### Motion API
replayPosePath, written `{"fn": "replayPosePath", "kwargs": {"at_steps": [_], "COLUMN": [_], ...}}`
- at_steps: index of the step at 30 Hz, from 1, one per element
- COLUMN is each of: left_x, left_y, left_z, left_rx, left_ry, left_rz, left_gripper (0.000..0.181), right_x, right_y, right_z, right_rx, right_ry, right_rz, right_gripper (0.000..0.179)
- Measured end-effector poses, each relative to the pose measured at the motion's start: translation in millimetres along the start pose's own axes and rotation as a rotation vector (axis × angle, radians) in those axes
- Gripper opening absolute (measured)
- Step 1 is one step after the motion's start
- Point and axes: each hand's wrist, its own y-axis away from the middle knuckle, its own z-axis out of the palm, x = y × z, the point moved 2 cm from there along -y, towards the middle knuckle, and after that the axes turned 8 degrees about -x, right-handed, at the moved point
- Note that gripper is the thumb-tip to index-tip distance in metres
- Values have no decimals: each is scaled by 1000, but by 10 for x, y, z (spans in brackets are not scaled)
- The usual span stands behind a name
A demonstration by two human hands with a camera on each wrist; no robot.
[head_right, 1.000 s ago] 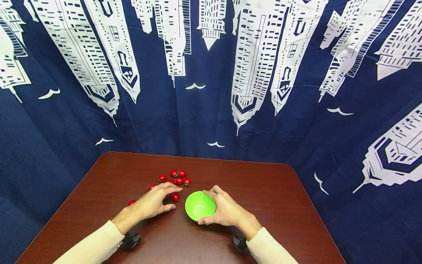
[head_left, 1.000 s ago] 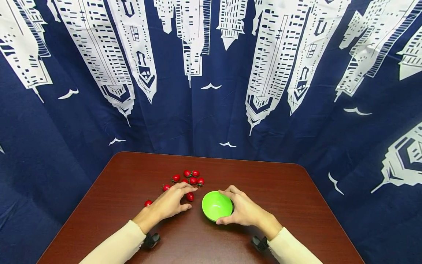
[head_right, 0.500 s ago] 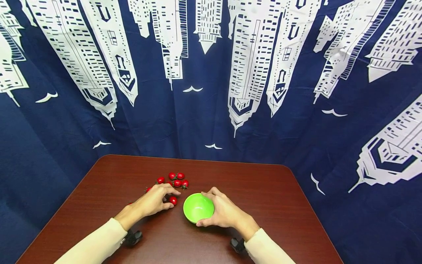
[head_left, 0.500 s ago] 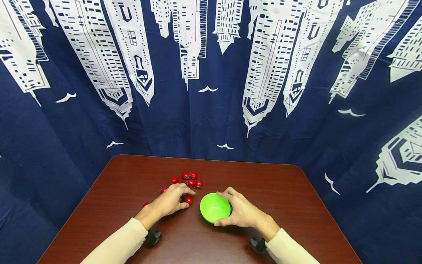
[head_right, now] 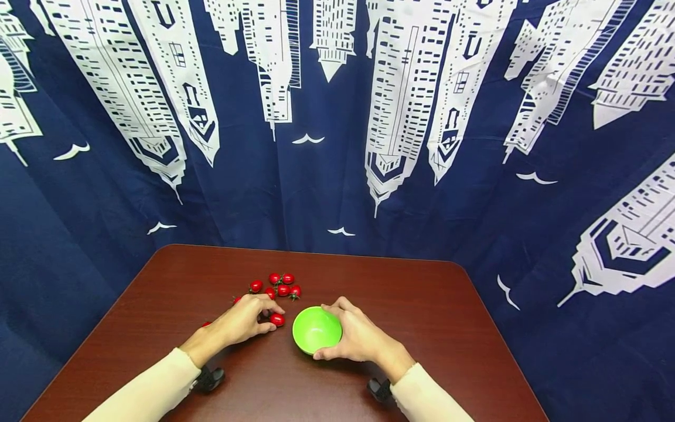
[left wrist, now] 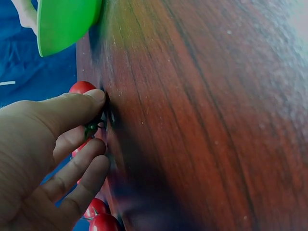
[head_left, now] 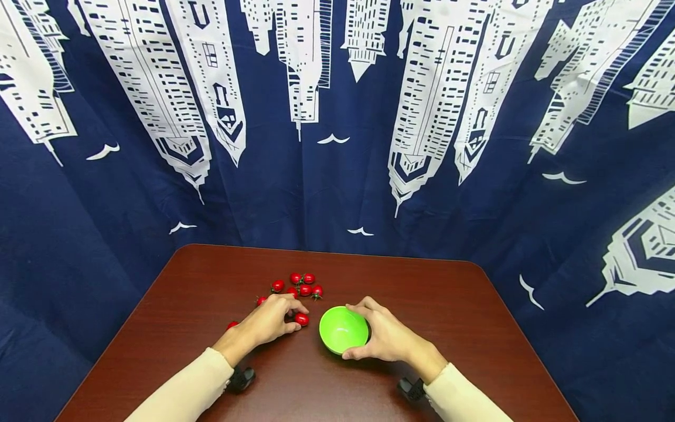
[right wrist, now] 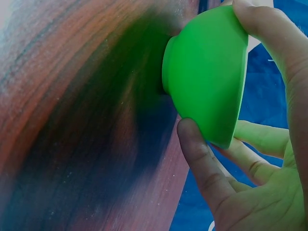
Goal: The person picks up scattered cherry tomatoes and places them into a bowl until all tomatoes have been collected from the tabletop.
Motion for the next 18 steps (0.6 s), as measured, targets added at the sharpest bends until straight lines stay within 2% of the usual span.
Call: {"fn": "replayPosePath", "kwargs": {"at_steps": [11,18], "left_x": [21,42], "left_y": [-23,-6], "left_z": [3,6], "left_rx": [16,36], "left_ry": [45,41], "left_rz": [5,4], "left_gripper": [31,30], "right_x": [23,28], "right_y": [24,15], "right_z": [-3,25], "right_rx": [14,4], "right_ry": [5,-2], "right_rz": [6,3], "right_gripper": [108,106]}}
